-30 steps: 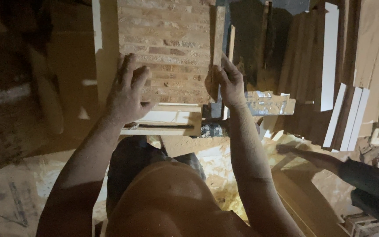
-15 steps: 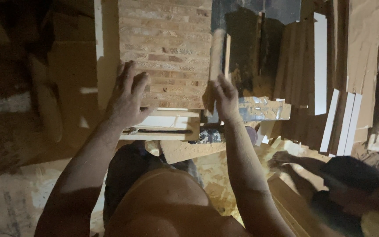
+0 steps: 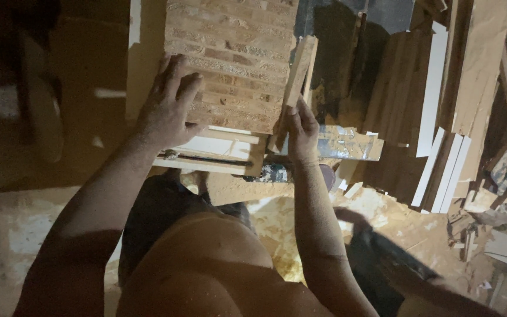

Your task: The person uses an orbital sander to smooth the surface of a wooden board placed on a workbench. They then pick up a thin wooden strip, place it on the board, and resume sanding the surface.

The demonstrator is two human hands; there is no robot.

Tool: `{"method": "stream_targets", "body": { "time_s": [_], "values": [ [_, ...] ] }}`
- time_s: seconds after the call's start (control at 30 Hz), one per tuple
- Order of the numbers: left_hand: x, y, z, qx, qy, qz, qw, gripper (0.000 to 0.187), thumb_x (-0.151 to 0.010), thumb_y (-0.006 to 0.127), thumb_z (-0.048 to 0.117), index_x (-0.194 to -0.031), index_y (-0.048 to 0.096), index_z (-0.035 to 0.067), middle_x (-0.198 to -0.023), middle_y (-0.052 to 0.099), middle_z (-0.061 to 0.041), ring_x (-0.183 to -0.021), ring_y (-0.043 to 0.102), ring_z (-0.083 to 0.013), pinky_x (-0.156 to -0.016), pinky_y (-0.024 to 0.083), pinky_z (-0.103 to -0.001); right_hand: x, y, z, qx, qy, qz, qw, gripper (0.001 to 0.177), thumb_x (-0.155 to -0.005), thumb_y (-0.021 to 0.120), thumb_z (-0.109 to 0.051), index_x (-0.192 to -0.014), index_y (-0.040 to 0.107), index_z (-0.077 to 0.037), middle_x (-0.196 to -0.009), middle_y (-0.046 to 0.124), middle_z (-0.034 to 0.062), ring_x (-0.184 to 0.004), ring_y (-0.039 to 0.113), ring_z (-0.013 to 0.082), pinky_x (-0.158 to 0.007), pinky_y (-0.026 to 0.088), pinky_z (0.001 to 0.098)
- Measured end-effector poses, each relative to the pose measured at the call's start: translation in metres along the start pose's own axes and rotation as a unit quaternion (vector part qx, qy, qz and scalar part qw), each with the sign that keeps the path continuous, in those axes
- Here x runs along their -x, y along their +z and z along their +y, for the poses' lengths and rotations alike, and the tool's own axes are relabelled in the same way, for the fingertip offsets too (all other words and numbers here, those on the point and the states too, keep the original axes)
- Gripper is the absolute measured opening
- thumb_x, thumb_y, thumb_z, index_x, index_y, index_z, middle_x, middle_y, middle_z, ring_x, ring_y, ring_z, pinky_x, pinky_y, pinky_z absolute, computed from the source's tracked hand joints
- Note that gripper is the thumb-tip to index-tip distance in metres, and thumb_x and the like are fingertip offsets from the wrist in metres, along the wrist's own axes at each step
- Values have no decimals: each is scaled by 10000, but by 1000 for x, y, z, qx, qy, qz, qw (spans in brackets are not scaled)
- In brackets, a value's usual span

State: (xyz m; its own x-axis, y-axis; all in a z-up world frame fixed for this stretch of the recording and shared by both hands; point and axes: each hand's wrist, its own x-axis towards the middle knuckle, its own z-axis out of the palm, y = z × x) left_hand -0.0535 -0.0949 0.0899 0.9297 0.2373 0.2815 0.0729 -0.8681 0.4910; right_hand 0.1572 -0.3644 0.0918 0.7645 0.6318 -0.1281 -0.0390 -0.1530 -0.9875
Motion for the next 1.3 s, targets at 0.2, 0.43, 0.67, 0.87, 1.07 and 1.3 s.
{"method": "stream_targets", "body": {
  "time_s": [0.2,0.43,0.67,0.87,1.07,1.3],
  "values": [
    [3,6,-4,-4,3,-5,1000,985,-672,1079,362,-1398,508,19,-1656,339,-344,-1560,346,-688,-1318,368,-736,-21,-7,17,-156,24,-2,987,341,-1174,661,-212,-1467,708,-45,-745,594,7,-504,515,129,-451,478,326],
    [8,13,-6,-23,-20,-1,1000,976,-732,1007,355,-1545,562,48,-1759,335,-339,-1631,297,-642,-1337,384,-702,-20,-58,-2,264,-177,160,934,323,-1113,707,-224,-1404,652,-94,-1199,649,128,-1199,622,277,-1033,517,396],
    [5,11,-3,-41,-13,18,999,874,-886,957,464,-1544,604,11,-1738,358,-350,-1604,340,-649,-1303,415,-741,36,-112,71,562,-105,175,802,506,-1043,650,-77,-1524,697,-224,-1139,675,300,-968,590,473,-805,521,601],
    [7,16,-7,-93,5,42,995,1023,-644,1083,390,-1521,693,36,-1682,454,-307,-1578,466,-556,-1223,487,-665,26,-122,84,583,-165,222,764,444,-996,881,-310,-1409,815,-162,-1252,666,168,-1069,657,375,-943,516,493],
    [13,23,15,-216,-42,10,975,1013,-809,1046,457,-1642,656,32,-1770,351,-358,-1640,357,-573,-1218,348,-812,50,-51,83,575,61,112,808,396,-1172,586,-469,-1292,793,-154,-1163,682,174,-1000,771,469,-817,634,603],
    [49,-9,25,-86,-87,28,992,1115,-834,1065,357,-1734,533,-29,-1808,199,-373,-1673,198,-617,-1215,135,-908,80,-61,58,319,6,200,926,169,-968,834,-119,-964,673,-68,-1022,488,164,-964,567,381,-818,510,541]
  ]
}}
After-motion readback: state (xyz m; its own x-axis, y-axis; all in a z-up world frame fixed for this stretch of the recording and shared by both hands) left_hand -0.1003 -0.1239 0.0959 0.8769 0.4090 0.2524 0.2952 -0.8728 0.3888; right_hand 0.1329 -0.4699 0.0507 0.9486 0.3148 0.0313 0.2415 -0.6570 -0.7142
